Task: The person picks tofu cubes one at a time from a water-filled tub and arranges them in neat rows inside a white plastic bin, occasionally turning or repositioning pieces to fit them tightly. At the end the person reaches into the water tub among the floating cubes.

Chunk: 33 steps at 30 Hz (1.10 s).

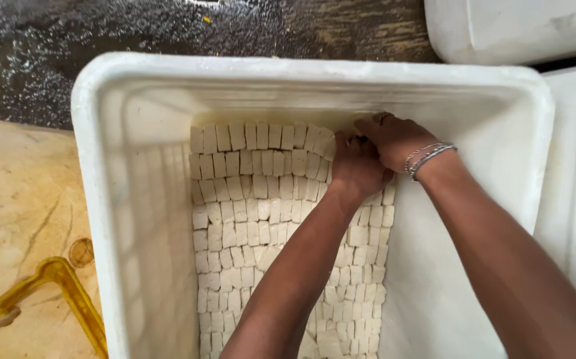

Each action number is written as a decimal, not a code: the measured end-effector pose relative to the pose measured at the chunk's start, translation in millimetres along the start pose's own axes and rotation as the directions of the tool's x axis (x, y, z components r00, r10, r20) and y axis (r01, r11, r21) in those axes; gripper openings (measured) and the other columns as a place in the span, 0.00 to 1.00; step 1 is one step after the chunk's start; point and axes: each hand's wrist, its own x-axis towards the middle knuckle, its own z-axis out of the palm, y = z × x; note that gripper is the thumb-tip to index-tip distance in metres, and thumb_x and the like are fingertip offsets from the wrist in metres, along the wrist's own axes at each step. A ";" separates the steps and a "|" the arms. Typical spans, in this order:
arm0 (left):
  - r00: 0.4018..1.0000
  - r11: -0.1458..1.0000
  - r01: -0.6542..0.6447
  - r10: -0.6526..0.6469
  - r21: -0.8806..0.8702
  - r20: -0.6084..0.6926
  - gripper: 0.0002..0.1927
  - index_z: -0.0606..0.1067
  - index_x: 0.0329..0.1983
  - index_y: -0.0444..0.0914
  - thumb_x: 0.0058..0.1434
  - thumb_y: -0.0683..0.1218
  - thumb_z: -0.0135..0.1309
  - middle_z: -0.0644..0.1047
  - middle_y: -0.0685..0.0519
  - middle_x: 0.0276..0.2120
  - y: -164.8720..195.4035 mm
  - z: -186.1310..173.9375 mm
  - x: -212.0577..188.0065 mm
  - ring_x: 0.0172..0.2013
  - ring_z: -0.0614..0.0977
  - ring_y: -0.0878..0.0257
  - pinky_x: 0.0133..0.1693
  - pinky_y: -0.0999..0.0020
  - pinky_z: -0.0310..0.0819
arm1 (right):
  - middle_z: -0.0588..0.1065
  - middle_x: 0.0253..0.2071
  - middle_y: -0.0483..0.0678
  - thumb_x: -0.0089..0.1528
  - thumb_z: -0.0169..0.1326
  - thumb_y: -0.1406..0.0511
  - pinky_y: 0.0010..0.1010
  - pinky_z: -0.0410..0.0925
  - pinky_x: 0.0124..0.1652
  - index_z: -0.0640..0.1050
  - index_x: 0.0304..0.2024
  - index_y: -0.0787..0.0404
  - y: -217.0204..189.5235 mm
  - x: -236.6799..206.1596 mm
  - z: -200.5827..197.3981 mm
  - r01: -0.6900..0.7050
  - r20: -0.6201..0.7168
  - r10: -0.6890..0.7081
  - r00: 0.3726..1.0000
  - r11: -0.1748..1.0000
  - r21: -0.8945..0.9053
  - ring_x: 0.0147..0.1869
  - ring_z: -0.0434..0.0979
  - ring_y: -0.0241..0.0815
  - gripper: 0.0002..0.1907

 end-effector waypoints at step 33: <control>0.899 0.984 0.176 -0.148 -0.032 0.413 0.28 0.71 0.61 0.45 0.63 0.64 0.45 0.77 0.48 0.54 -91.6 -55.2 6.4 0.55 0.77 0.47 0.54 0.23 0.62 | 0.74 0.50 0.53 0.54 0.53 0.71 0.47 0.64 0.48 0.76 0.49 0.63 -249.3 -148.3 179.9 0.272 -0.472 -0.088 0.877 0.901 0.337 0.54 0.71 0.51 0.19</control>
